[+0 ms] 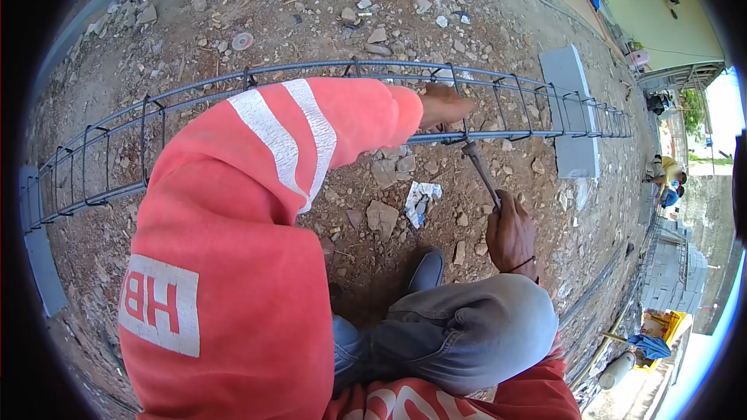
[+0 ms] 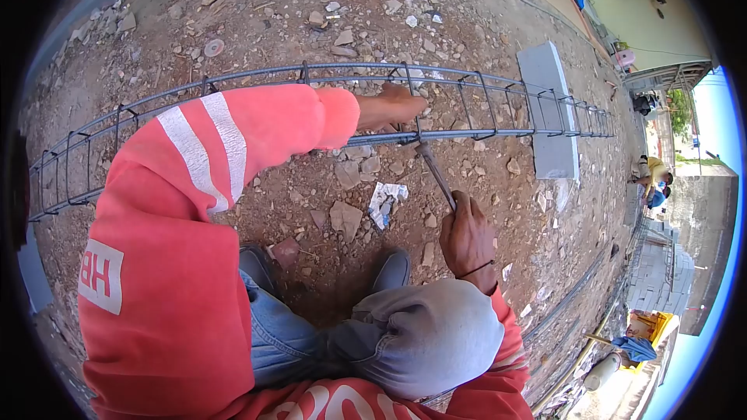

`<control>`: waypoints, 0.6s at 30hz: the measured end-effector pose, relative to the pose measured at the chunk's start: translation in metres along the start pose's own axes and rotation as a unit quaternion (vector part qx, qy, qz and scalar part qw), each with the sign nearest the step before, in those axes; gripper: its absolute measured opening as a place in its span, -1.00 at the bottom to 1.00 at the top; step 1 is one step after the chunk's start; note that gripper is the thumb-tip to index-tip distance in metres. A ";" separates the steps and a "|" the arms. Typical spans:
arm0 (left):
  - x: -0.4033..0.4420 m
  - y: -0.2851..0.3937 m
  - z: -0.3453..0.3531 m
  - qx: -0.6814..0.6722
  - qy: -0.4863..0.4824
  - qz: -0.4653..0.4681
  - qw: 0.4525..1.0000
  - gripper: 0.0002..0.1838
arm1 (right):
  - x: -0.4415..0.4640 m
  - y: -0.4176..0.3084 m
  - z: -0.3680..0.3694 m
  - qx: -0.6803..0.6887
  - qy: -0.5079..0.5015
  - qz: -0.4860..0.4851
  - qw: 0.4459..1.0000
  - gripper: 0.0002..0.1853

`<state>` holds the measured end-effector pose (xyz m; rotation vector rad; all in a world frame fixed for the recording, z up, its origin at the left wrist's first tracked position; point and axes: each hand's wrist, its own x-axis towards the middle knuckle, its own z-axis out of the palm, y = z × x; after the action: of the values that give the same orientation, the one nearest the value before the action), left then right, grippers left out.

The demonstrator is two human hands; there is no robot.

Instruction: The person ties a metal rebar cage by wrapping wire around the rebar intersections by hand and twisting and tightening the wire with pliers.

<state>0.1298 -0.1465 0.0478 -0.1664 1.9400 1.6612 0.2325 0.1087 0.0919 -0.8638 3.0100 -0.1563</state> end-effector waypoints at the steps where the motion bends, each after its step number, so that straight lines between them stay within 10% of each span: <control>1: -0.004 0.002 0.003 -0.009 0.005 -0.007 1.000 0.02 | -0.003 0.004 0.005 0.068 -0.057 0.026 0.996 -0.69; 3: 0.006 -0.001 0.010 -0.023 0.010 -0.010 1.000 0.00 | -0.014 0.009 0.026 0.185 -0.040 -0.002 0.982 -0.64; 4: 0.013 -0.004 0.011 -0.039 0.019 -0.010 0.999 -0.01 | -0.014 0.007 0.028 0.449 -0.155 0.103 0.874 -0.67; 6: 0.025 -0.007 0.007 0.001 0.020 -0.025 0.999 -0.02 | -0.012 0.014 0.026 0.814 -0.305 0.229 0.438 -0.64; 9: 0.026 -0.012 0.002 0.023 -0.016 -0.024 0.999 -0.02 | -0.008 0.019 0.034 0.804 -0.350 0.222 0.425 -0.58; 11: 0.025 -0.016 0.000 -0.002 -0.045 -0.003 0.999 -0.01 | -0.007 0.018 0.032 0.760 -0.352 0.242 0.490 -0.58; 12: 0.029 -0.022 0.001 0.013 -0.008 0.021 1.000 -0.04 | -0.010 0.024 0.042 0.552 -0.248 0.167 0.778 -0.57; 13: 0.029 -0.025 0.002 0.027 0.028 0.044 0.998 -0.04 | -0.002 0.002 0.029 0.266 -0.111 0.067 0.955 -0.56; 18: 0.043 -0.028 0.007 0.089 0.057 0.074 0.992 -0.11 | -0.011 -0.004 0.021 -0.010 0.059 0.051 0.997 -0.69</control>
<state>0.1096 -0.1347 0.0017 -0.0502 2.2233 1.5906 0.2446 0.1094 0.0710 -0.7237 3.1626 -0.1826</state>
